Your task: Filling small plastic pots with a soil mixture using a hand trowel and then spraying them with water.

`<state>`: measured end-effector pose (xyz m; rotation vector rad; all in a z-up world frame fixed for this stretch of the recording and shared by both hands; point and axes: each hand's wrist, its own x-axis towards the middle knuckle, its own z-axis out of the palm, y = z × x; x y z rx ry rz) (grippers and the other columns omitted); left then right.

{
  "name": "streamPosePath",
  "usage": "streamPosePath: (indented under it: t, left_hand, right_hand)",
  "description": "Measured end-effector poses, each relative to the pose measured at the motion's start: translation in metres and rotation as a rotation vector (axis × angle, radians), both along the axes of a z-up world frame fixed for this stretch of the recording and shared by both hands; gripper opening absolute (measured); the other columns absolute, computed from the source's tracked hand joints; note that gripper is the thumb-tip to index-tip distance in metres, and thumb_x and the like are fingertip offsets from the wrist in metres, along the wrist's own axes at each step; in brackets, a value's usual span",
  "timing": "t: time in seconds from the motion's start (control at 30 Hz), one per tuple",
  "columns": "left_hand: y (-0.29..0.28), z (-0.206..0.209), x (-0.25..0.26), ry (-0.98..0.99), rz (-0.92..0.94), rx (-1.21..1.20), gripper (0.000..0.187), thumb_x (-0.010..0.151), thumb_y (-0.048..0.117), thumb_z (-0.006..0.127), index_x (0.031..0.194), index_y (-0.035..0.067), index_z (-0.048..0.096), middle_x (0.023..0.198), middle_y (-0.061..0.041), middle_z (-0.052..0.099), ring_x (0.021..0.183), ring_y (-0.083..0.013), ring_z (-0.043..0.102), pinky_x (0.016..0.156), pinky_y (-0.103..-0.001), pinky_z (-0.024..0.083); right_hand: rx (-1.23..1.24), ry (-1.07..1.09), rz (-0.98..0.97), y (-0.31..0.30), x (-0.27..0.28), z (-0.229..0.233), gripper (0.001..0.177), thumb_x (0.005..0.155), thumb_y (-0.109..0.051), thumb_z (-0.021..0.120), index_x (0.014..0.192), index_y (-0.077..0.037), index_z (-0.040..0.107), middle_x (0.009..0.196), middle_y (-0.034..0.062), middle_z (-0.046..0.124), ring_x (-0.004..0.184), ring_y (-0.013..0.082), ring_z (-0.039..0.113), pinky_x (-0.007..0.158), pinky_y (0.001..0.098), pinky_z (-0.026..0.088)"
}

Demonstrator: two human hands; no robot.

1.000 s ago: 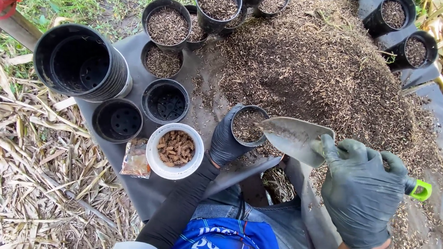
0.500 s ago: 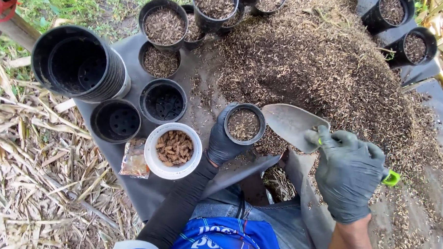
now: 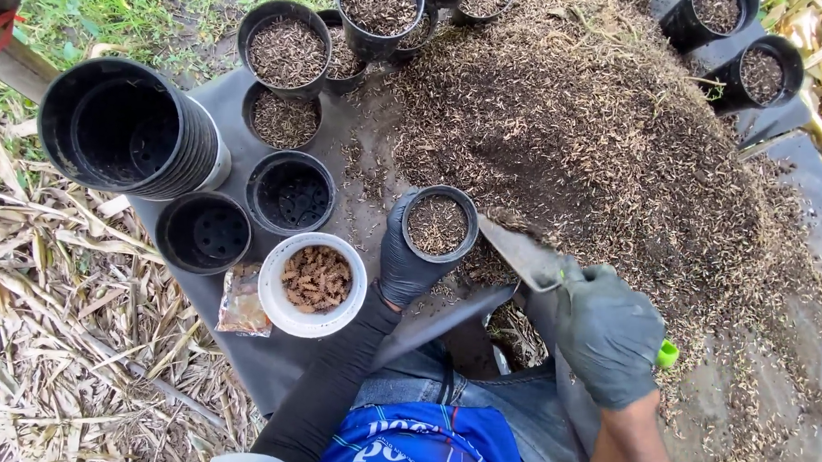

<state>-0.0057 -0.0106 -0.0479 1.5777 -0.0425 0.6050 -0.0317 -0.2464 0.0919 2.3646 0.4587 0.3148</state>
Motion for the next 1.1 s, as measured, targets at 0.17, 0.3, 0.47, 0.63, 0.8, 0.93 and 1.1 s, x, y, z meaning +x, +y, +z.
streamPosePath:
  t: [0.17, 0.3, 0.47, 0.63, 0.8, 0.93, 1.1]
  left_hand:
    - [0.001, -0.008, -0.002, -0.053, 0.004, 0.098, 0.103, 0.072, 0.026, 0.096, 0.15, 0.001, 0.034, 0.144, -0.021, 0.056, 0.136, -0.0369, 0.058, 0.123, -0.046, 0.044]
    - [0.001, -0.021, -0.004, -0.004, 0.02, 0.158, 0.112, 0.071, 0.029, 0.096, 0.155, 0.003, 0.027, 0.149, -0.023, 0.053, 0.141, -0.0392, 0.054, 0.124, -0.048, 0.042]
    - [0.002, -0.012, -0.003, -0.022, 0.03, 0.186, 0.11, 0.072, 0.03, 0.095, 0.154, 0.002, 0.028, 0.148, -0.022, 0.055, 0.14, -0.038, 0.056, 0.124, -0.048, 0.042]
    - [0.001, -0.007, -0.001, 0.021, -0.001, 0.117, 0.104, 0.072, 0.032, 0.094, 0.15, -0.001, 0.034, 0.146, -0.021, 0.056, 0.139, -0.0358, 0.056, 0.125, -0.045, 0.041]
    - [0.006, 0.018, 0.001, 0.037, -0.065, 0.044, 0.087, 0.074, 0.025, 0.091, 0.143, 0.002, 0.043, 0.138, -0.018, 0.063, 0.131, -0.0336, 0.062, 0.122, -0.044, 0.043]
    - [0.008, 0.04, 0.003, 0.097, -0.089, 0.041, 0.073, 0.074, 0.026, 0.087, 0.135, 0.004, 0.052, 0.131, -0.016, 0.066, 0.125, -0.0323, 0.066, 0.118, -0.041, 0.045]
    - [0.006, 0.057, 0.005, 0.02, -0.105, 0.009, 0.063, 0.078, 0.019, 0.086, 0.13, 0.003, 0.055, 0.127, -0.014, 0.068, 0.122, -0.0296, 0.067, 0.12, -0.039, 0.043]
  right_hand:
    - [0.219, 0.043, -0.107, -0.005, 0.006, -0.011, 0.049, 0.115, -0.04, 0.032, 0.107, -0.014, 0.073, 0.068, -0.0036, 0.062, 0.053, 0.0114, 0.058, 0.052, 0.0295, 0.046]
    - [0.329, -0.049, -0.121, -0.017, 0.006, -0.007, 0.041, 0.111, -0.047, 0.047, 0.111, -0.016, 0.074, 0.093, 0.0022, 0.068, 0.072, 0.023, 0.065, 0.069, 0.0382, 0.048]
    - [0.238, -0.128, -0.081, -0.018, 0.001, 0.013, 0.039, 0.107, -0.05, 0.058, 0.141, -0.04, 0.073, 0.113, -0.0112, 0.07, 0.09, 0.0133, 0.064, 0.088, 0.0301, 0.041]
    - [0.34, -0.137, 0.05, -0.003, 0.0, 0.032, 0.04, 0.103, -0.037, 0.066, 0.142, -0.039, 0.073, 0.121, -0.008, 0.069, 0.099, 0.0179, 0.062, 0.101, 0.0343, 0.039]
    - [0.345, -0.05, 0.107, 0.015, 0.005, 0.044, 0.044, 0.097, -0.025, 0.056, 0.136, -0.039, 0.072, 0.116, -0.0112, 0.067, 0.101, 0.0151, 0.063, 0.104, 0.036, 0.036]
    - [0.324, -0.056, 0.146, 0.028, 0.011, 0.051, 0.056, 0.094, -0.066, 0.049, 0.134, -0.034, 0.073, 0.115, -0.0063, 0.065, 0.102, 0.0158, 0.061, 0.107, 0.0362, 0.033]
    - [0.209, -0.119, 0.102, 0.023, 0.012, 0.052, 0.044, 0.096, -0.023, 0.055, 0.131, -0.043, 0.072, 0.113, -0.0132, 0.066, 0.098, 0.0134, 0.062, 0.109, 0.0341, 0.035]
